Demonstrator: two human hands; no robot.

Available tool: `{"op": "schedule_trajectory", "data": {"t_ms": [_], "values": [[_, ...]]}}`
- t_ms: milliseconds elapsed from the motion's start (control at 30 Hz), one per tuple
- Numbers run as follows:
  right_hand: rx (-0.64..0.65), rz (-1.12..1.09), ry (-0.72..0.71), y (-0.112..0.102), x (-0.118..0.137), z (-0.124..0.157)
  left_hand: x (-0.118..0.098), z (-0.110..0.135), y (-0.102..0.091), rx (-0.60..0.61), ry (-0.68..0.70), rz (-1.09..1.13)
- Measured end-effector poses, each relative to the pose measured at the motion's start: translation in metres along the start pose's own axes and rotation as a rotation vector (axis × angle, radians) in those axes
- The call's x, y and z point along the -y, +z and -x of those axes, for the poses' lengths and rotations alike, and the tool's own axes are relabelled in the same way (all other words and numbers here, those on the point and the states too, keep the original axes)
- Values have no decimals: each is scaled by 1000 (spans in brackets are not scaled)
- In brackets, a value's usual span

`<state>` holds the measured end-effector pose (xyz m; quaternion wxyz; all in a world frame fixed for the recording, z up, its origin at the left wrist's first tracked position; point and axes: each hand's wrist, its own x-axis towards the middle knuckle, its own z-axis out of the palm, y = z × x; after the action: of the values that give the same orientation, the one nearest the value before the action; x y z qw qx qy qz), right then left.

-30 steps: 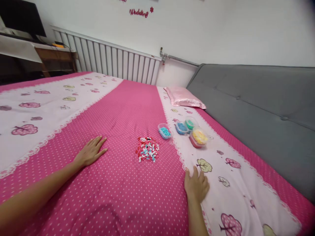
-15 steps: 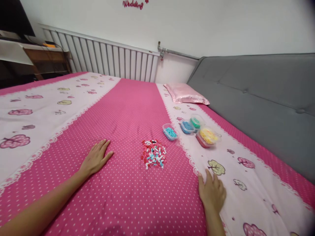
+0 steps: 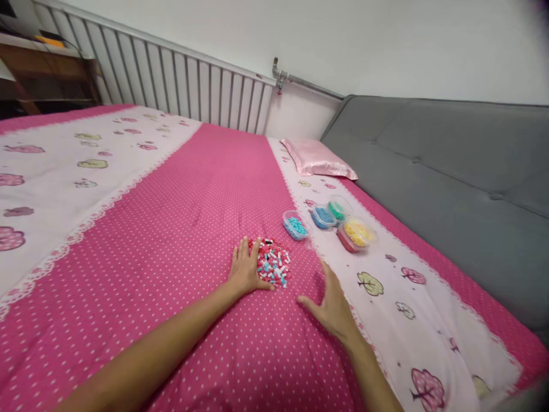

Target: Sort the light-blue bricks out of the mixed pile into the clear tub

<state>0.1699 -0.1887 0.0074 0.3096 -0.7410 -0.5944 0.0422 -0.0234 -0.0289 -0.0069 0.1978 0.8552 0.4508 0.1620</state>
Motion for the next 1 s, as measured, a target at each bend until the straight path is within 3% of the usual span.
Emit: {"op": "schedule_trajectory", "data": {"t_ms": [100,167,267,400,600,667,800,900,1000], "values": [[212,-48,-49,25,18,-28,-3,-25,-1,-16,-58,48],[257,-59,7,45,23,-48,-3,-37,0,-34,-67,100],[196,-108,26,72,23,-74,-2,-48,4,-74,-35,161],[147,-242,-88,90,23,-100,2,-55,7,-93,26,302],[212,-350,-180,95,30,-140,0,-65,12,-140,-20,556],[266,-392,-187,94,31,-149,-6,-66,13,-167,-82,765],[323,-533,-117,85,29,-148,-25,-64,10,-253,-304,1470],[405,-668,-43,73,24,-139,-37,-62,2,-306,-444,1740],[443,-804,5,63,18,-135,-43,-61,-6,-308,-490,1885]]}}
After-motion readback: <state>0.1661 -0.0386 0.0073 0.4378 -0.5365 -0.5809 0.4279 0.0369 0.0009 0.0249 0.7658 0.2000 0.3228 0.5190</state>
